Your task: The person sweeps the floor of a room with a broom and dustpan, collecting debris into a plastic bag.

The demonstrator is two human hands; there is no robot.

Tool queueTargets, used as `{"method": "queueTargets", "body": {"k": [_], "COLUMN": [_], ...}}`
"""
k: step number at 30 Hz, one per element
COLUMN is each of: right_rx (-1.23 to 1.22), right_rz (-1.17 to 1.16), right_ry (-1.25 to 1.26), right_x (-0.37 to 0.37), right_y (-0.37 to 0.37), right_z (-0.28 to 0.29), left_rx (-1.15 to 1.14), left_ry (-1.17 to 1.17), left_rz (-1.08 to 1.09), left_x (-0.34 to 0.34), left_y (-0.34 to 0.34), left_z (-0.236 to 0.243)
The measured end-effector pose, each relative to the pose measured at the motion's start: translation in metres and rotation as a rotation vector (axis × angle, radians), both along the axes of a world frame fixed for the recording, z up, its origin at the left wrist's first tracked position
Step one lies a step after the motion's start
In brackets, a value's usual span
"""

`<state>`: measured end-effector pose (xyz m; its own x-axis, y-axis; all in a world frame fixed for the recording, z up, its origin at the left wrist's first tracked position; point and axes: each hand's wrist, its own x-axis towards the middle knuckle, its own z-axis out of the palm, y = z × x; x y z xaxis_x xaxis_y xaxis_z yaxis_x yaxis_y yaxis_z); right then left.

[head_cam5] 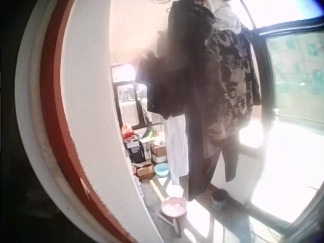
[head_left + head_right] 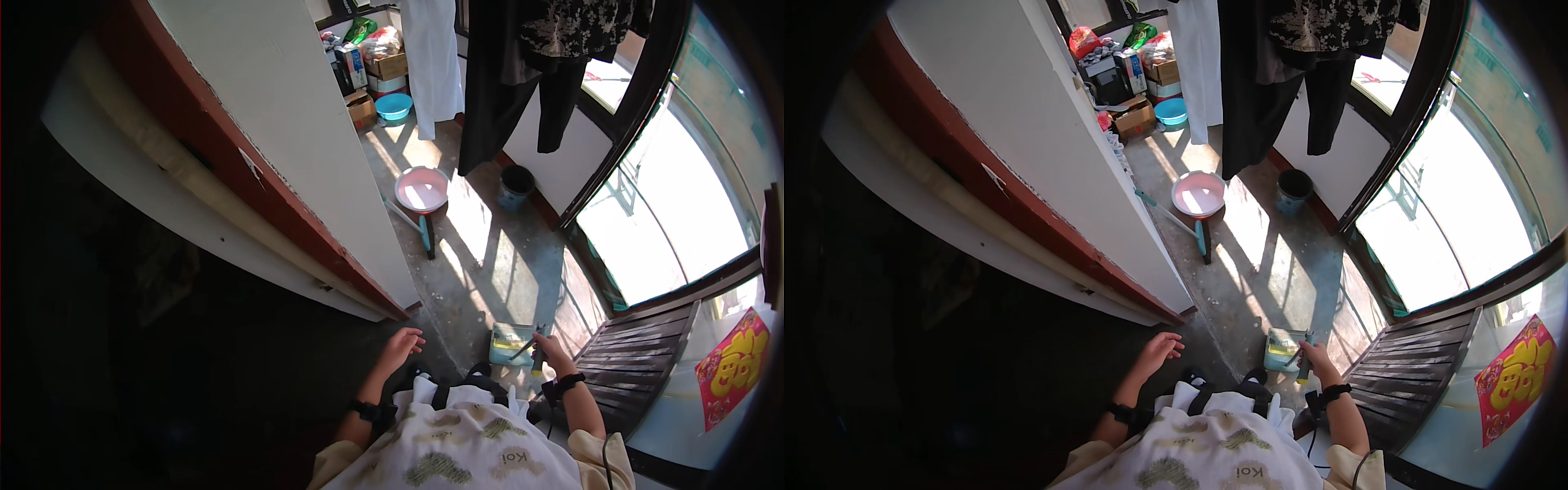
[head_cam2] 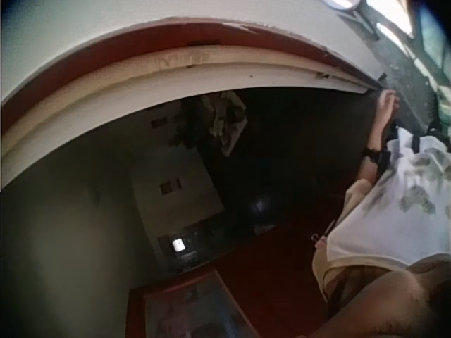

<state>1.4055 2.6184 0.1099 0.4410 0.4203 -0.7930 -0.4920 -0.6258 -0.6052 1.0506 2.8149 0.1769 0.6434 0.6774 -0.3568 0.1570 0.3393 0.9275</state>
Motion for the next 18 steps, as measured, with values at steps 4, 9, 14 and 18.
{"method": "queueTargets", "body": {"k": [4, 9, 14, 18], "right_rx": [0.123, 0.077, 0.257, 0.138], "right_rz": [-0.097, -0.013, 0.088, 0.281], "right_ry": [0.092, 0.193, 0.601, 0.963], "right_x": [-0.031, -0.093, -0.156, -0.176], "right_y": [0.025, 0.072, 0.11, 0.131], "right_z": [-0.003, 0.002, 0.025, -0.006], "left_rx": [-0.101, -0.128, 0.055, 0.529], "left_ry": [0.005, 0.009, 0.055, 0.576], "left_rz": [-0.164, -0.41, -0.381, -0.243], "left_x": [0.01, 0.028, 0.027, 0.009], "left_y": [0.005, -0.002, -0.013, -0.005], "left_z": [-0.004, -0.006, -0.025, 0.005]}}
